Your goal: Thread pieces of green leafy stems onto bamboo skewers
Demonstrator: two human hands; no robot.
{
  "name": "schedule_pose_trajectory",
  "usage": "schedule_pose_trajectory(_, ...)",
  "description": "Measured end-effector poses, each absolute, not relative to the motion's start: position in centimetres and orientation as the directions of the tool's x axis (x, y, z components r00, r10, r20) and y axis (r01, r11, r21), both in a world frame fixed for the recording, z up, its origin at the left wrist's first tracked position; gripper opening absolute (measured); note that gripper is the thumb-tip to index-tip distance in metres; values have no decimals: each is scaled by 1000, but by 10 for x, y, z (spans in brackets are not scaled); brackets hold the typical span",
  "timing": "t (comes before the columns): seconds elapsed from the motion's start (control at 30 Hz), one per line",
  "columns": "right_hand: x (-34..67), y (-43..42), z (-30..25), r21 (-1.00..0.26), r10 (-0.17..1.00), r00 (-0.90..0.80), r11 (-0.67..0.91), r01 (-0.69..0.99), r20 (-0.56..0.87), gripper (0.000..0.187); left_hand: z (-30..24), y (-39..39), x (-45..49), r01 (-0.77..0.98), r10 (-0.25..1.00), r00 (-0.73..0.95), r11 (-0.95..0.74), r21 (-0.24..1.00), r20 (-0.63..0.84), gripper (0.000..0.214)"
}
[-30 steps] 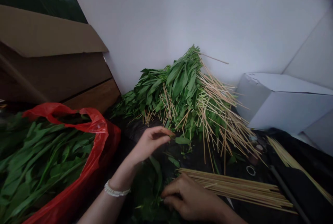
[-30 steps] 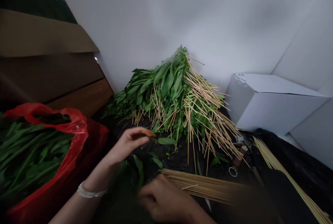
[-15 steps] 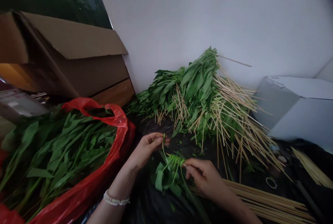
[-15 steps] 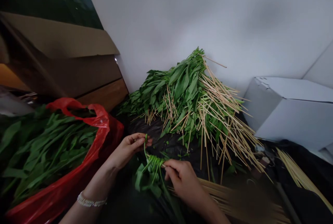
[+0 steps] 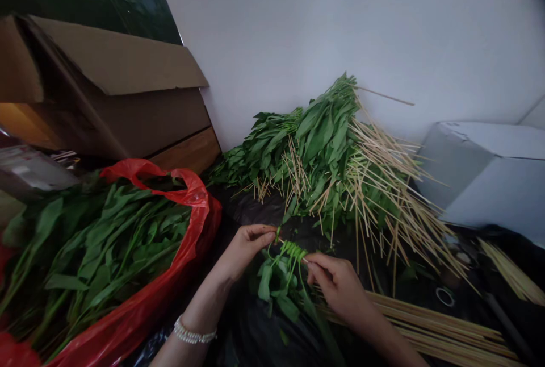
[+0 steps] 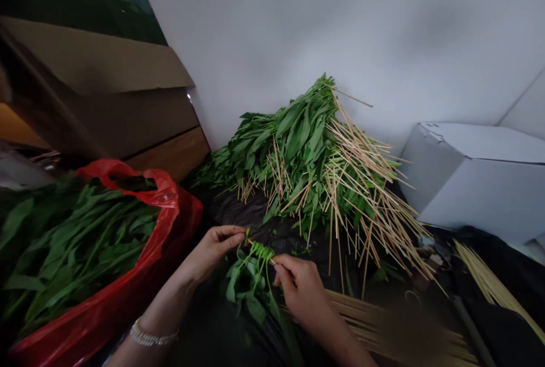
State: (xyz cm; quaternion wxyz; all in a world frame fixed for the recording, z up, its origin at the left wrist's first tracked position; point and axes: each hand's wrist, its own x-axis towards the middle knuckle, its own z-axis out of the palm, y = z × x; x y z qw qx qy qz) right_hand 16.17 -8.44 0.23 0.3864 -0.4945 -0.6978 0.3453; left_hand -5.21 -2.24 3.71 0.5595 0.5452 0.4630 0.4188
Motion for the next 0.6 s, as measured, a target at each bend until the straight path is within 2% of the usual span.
schedule_pose_trajectory(0.37,161,-85,1,-870,962,-200,256,421,187,33,37,-23,-48,82,978,200,42,996,-58,30)
schedule_pose_trajectory(0.6,161,-85,0,-868,962,-184,263,421,202,33,34,-22,-48,49,986,165,22,999,-29,28)
